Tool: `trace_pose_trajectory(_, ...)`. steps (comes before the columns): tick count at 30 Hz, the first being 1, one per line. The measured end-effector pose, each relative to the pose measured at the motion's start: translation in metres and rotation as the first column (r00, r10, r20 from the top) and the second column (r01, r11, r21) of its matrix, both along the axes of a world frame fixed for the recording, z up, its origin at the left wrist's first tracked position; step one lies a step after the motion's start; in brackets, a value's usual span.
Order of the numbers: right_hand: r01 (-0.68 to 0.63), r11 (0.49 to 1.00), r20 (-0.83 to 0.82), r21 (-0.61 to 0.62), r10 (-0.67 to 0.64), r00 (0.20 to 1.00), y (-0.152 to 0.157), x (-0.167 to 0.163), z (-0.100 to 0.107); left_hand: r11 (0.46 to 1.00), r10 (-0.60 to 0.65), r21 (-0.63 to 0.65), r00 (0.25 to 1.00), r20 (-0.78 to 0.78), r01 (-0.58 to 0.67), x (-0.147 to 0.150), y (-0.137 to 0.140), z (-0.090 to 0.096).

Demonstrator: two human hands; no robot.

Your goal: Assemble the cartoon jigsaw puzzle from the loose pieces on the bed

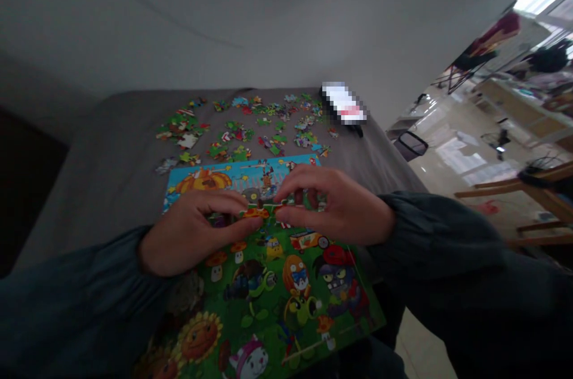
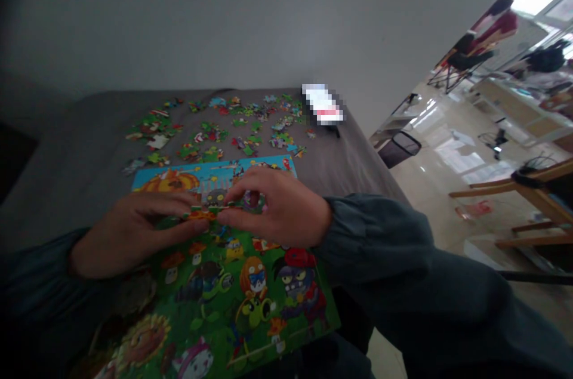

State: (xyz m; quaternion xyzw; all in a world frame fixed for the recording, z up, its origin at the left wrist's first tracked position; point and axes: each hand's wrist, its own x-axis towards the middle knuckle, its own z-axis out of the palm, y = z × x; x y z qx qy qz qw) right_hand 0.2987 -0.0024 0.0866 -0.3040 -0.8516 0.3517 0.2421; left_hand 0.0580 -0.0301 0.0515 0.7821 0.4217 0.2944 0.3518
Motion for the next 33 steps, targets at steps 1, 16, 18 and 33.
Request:
trace_pose_trajectory(1, -0.029, 0.999, 0.014, 0.043, 0.028, 1.0, 0.002, -0.007, -0.002, 1.0, -0.009, 0.009, 1.0, 0.018, 0.009, 0.0, 0.0, 0.0)
trace_pose_trajectory(16, -0.103, 0.994, 0.125, -0.045, 0.108, 0.986, -0.005, -0.022, 0.004, 0.996, -0.069, 0.056, 0.995, -0.07, 0.073, -0.032, 0.007, 0.011)
trace_pose_trajectory(18, -0.155, 0.983, 0.122, -0.095, 0.166, 0.979, -0.012, -0.024, 0.003, 0.998, 0.052, 0.033, 0.995, -0.08, -0.05, -0.036, 0.008, 0.013)
trace_pose_trajectory(33, -0.185, 0.968, 0.286, -0.171, 0.228, 0.931, -0.02, -0.07, -0.029, 0.988, 0.028, 0.154, 0.946, -0.324, 0.023, -0.044, 0.023, -0.004)
